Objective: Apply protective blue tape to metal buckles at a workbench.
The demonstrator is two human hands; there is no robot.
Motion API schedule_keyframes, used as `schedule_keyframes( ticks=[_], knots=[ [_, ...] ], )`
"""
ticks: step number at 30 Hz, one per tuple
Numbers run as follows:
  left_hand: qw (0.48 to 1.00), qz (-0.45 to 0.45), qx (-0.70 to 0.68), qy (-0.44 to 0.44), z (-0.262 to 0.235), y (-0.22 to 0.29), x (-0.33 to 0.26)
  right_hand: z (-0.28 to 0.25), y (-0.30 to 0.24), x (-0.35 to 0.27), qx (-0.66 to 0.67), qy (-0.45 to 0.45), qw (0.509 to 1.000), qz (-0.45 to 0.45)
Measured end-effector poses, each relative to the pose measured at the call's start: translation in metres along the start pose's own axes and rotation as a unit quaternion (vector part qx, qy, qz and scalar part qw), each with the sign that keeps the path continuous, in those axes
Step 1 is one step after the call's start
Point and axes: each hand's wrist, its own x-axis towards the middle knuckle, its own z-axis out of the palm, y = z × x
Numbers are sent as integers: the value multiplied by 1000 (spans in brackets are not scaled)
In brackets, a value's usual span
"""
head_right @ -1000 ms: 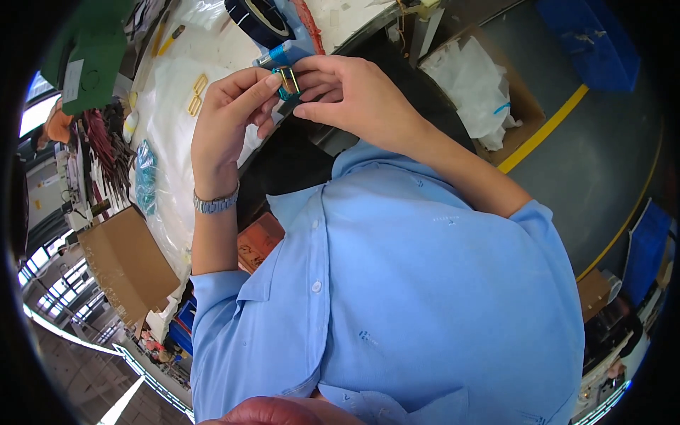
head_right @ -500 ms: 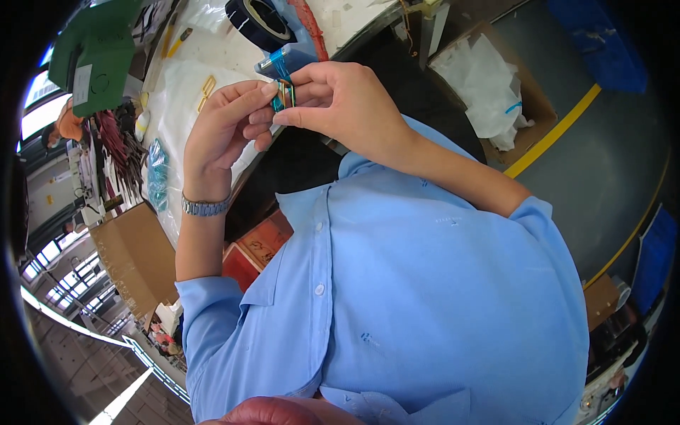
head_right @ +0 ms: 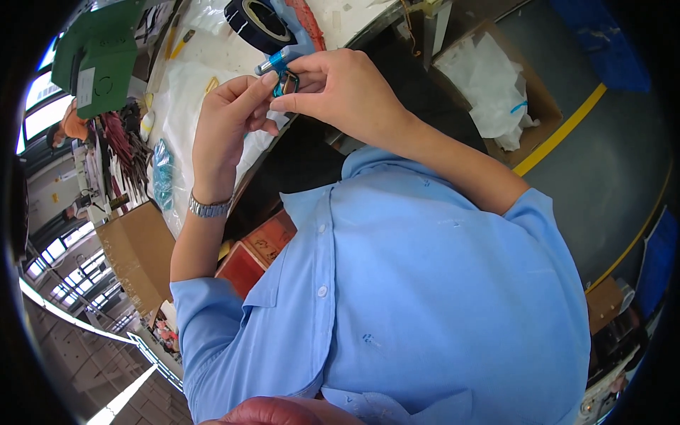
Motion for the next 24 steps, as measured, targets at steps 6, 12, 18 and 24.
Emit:
schedule_keyframes(
  ticks=[6, 12, 18, 24],
  knots=[
    [964, 197, 151, 94, 19, -14, -29, 0, 0, 2, -76, 7, 997, -10],
    [969, 188, 126, 96, 21, -23, -31, 8, 0, -1, -75, 32, 996, -38],
    [962, 208, 143, 98, 24, -12, -25, 9, 7, -3, -14, 30, 999, -13],
    [914, 274, 260, 149, 27, -9, -21, 12, 7, -2, 19, 38, 999, -12]
  ],
)
